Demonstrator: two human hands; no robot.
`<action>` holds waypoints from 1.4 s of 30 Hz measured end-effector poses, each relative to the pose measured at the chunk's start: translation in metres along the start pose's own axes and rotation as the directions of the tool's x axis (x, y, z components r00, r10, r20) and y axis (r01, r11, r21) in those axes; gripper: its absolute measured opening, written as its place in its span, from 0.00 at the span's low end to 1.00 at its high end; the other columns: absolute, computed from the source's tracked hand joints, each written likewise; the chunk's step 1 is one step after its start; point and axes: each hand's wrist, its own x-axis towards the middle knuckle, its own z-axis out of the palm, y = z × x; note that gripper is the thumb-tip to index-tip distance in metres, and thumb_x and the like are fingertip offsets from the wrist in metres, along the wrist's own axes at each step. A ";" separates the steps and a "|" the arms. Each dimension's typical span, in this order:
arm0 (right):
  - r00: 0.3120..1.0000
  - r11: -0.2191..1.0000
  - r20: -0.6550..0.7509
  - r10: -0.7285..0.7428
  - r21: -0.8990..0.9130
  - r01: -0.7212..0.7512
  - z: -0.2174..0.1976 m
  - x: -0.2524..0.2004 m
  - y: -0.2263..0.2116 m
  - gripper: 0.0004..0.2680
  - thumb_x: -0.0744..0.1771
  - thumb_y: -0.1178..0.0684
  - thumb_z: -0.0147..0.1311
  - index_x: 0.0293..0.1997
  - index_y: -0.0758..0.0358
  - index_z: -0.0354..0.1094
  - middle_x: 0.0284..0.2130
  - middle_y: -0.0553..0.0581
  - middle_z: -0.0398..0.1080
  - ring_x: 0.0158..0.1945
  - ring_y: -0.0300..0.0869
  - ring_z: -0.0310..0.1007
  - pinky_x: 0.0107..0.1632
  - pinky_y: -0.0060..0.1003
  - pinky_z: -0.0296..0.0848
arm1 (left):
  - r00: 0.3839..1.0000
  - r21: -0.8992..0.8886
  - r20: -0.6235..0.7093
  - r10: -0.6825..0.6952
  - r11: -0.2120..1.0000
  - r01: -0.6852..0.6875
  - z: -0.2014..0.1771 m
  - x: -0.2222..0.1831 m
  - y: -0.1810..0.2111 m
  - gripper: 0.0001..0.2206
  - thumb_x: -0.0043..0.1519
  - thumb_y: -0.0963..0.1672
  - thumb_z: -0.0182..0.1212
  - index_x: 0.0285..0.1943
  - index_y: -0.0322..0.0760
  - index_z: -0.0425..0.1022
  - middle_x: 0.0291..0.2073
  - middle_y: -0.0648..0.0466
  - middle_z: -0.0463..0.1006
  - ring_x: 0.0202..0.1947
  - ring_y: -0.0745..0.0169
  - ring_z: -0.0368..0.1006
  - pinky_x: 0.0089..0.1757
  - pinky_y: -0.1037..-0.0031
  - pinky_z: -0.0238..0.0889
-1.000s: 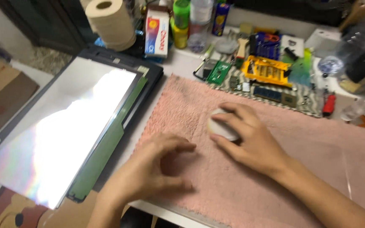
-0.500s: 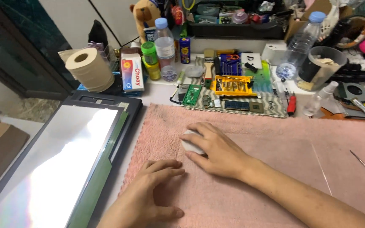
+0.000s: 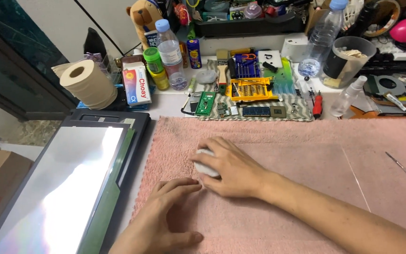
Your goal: Cleaning a transparent screen component using various abrasive and polishing pads on a workbench.
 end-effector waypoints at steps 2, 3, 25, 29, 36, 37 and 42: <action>0.999 1.000 -0.042 0.002 -0.012 -0.002 0.006 0.002 0.007 0.20 0.71 0.44 0.59 0.73 0.54 0.74 0.66 0.65 0.69 0.70 0.56 0.68 0.72 0.59 0.68 | 1.000 0.011 -0.001 -0.008 1.000 0.008 0.001 0.001 -0.002 0.45 0.46 0.49 0.91 0.78 0.44 0.78 0.77 0.52 0.77 0.75 0.51 0.68 0.68 0.54 0.60; 0.996 1.000 -0.084 -0.004 -0.027 0.001 0.009 0.003 0.011 0.20 0.70 0.45 0.61 0.73 0.55 0.74 0.66 0.66 0.69 0.70 0.58 0.68 0.73 0.60 0.66 | 1.000 0.025 -0.009 -0.015 1.000 0.016 0.001 0.001 -0.003 0.45 0.45 0.49 0.92 0.77 0.46 0.78 0.78 0.51 0.76 0.75 0.50 0.68 0.68 0.53 0.60; 0.998 1.000 -0.058 -0.005 0.007 0.006 0.007 -0.001 0.016 0.19 0.72 0.48 0.59 0.75 0.57 0.72 0.70 0.66 0.70 0.76 0.55 0.64 0.79 0.61 0.62 | 1.000 0.005 0.010 -0.022 1.000 0.022 0.000 0.000 -0.003 0.42 0.51 0.45 0.83 0.80 0.45 0.75 0.78 0.52 0.78 0.75 0.52 0.69 0.68 0.57 0.62; 0.996 0.998 -0.070 -0.063 -0.013 0.062 0.007 -0.004 0.016 0.20 0.72 0.47 0.58 0.75 0.57 0.72 0.69 0.66 0.70 0.74 0.56 0.66 0.78 0.61 0.63 | 1.000 0.009 -0.022 0.018 1.000 -0.018 0.001 0.000 -0.007 0.40 0.51 0.45 0.82 0.79 0.45 0.77 0.77 0.51 0.79 0.73 0.50 0.70 0.67 0.56 0.61; 0.996 0.998 -0.069 -0.055 0.001 0.055 0.008 -0.002 0.017 0.19 0.73 0.47 0.57 0.76 0.55 0.72 0.68 0.64 0.70 0.75 0.56 0.65 0.79 0.62 0.62 | 1.000 0.001 0.004 -0.008 1.000 0.008 0.001 0.001 -0.008 0.40 0.51 0.46 0.84 0.79 0.45 0.77 0.78 0.51 0.78 0.76 0.49 0.67 0.69 0.54 0.57; 0.996 0.998 -0.068 -0.056 0.001 0.056 0.008 0.000 0.020 0.19 0.73 0.47 0.57 0.76 0.55 0.72 0.68 0.64 0.70 0.75 0.56 0.65 0.79 0.62 0.62 | 1.000 0.001 0.002 -0.009 1.000 0.009 0.000 0.001 -0.008 0.40 0.51 0.46 0.84 0.79 0.45 0.77 0.78 0.51 0.78 0.76 0.49 0.67 0.69 0.54 0.57; 0.996 1.000 -0.091 0.008 -0.011 -0.009 0.007 0.001 0.022 0.19 0.72 0.49 0.58 0.74 0.57 0.73 0.68 0.64 0.69 0.74 0.55 0.64 0.78 0.60 0.64 | 0.998 0.020 -0.022 0.060 0.998 -0.060 0.002 0.001 -0.010 0.40 0.51 0.45 0.82 0.78 0.43 0.78 0.76 0.50 0.80 0.75 0.49 0.69 0.69 0.56 0.56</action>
